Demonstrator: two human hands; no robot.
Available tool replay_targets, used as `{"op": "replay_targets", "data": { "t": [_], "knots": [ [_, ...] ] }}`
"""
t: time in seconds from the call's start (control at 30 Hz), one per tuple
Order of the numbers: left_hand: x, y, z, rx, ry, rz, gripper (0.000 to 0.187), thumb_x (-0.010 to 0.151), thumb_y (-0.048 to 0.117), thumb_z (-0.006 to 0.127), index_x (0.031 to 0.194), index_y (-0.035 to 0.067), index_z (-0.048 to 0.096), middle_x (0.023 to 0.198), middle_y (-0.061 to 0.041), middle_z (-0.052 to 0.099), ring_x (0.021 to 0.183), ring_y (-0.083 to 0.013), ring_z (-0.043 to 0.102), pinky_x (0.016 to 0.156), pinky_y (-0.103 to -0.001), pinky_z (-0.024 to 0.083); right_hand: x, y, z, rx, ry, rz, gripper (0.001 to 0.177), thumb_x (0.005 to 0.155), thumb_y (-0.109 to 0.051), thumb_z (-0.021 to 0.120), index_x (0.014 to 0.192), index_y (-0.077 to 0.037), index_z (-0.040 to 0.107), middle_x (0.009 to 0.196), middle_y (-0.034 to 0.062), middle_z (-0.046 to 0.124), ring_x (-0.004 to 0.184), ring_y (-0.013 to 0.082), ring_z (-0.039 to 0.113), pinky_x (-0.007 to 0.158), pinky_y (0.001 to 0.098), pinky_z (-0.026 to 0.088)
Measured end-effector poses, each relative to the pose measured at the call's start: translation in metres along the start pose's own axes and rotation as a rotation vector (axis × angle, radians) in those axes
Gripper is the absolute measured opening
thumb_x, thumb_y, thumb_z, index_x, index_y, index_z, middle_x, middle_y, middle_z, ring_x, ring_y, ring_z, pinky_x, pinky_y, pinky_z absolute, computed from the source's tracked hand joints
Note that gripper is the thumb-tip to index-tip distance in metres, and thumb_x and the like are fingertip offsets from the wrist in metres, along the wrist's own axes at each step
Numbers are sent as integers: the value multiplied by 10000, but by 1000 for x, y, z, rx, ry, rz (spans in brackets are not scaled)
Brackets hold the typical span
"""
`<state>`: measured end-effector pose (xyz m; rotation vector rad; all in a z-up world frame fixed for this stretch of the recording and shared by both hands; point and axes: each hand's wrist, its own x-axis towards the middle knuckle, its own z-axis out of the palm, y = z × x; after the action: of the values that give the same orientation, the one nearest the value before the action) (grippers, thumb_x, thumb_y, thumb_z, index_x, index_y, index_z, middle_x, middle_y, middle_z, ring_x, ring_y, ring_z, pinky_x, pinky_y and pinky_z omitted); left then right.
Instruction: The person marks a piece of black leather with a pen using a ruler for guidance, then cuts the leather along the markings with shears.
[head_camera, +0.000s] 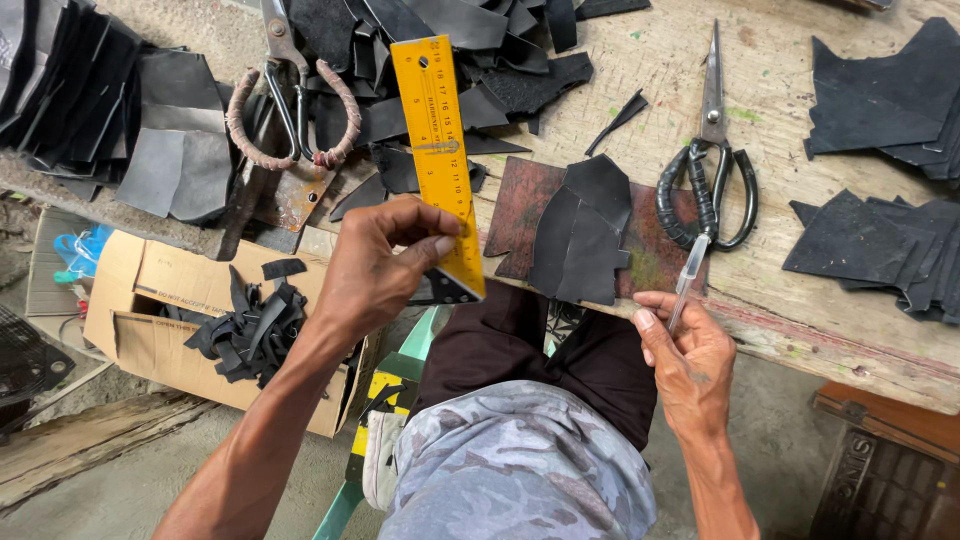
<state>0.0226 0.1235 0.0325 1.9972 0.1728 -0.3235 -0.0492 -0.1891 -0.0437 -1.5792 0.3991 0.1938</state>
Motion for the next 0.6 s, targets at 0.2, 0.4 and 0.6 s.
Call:
{"op": "replay_targets", "data": {
  "t": [0.2,0.4,0.6],
  "knots": [
    [-1,9,-12,35,13,84,228,904,-7,716,1115,3,629,1003,-90,738,919,-135,721,840,-280,641,1,-3,-1,-55,7,-2,224,949,-77,708,1153,15,709,714,-26,587,588,17,464,499,193,328],
    [-7,13,-9,215,24,40,484,827,12,727,1293,49,600,1217,-91,651,811,-139,686,698,-289,604,4,-2,2,-58,-4,-17,232,952,-65,707,1169,16,715,727,-29,595,590,14,455,500,191,318],
    [-1,18,21,215,-61,81,555,857,13,710,1398,86,611,1028,-87,647,721,-189,595,638,-303,601,5,-12,5,-82,-4,4,274,940,-80,704,1199,8,711,780,-27,631,574,9,448,481,180,313]
  ]
}}
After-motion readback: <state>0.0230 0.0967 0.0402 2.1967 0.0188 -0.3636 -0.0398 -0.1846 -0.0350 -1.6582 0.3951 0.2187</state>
